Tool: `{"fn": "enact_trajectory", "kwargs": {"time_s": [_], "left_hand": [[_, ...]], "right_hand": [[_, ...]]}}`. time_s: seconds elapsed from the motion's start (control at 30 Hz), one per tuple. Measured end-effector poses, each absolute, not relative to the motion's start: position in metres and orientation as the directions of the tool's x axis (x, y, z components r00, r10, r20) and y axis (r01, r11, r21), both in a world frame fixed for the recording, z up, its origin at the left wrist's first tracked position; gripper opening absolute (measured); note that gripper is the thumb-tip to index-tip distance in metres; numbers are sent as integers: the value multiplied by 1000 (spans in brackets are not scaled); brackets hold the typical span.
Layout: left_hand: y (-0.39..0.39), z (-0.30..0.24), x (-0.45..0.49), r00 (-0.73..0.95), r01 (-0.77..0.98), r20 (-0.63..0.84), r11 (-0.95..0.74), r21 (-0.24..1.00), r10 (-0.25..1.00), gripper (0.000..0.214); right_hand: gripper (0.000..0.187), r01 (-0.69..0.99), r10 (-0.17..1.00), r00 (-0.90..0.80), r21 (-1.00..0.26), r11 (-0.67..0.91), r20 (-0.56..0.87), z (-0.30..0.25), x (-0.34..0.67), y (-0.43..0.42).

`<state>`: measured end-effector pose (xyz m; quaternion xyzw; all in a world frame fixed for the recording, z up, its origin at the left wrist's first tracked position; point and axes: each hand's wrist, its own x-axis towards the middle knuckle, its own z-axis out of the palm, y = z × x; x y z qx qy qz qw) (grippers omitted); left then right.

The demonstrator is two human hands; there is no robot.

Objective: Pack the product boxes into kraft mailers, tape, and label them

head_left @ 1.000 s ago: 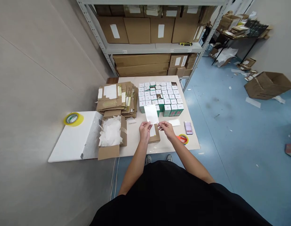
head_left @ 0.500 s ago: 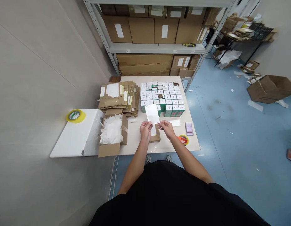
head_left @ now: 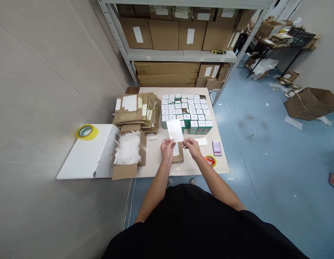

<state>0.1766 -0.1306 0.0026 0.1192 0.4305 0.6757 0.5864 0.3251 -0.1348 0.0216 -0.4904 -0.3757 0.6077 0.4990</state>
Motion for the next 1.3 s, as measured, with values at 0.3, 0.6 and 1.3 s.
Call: {"fn": "enact_trajectory", "kwargs": {"time_s": [0.3, 0.6, 1.3], "left_hand": [[-132, 4, 175, -363, -561, -316, 65, 825, 876, 46], [-133, 23, 173, 1, -156, 47, -46, 987, 999, 26], [-125, 20, 170, -63, -241, -11, -5, 971, 998, 20]], "right_hand": [[29, -220, 980, -50, -955, -197, -191, 22, 324, -134], [33, -115, 990, -118, -989, -92, -79, 28, 326, -132], [25, -177, 988, -137, -979, -98, -74, 34, 329, -132]]}}
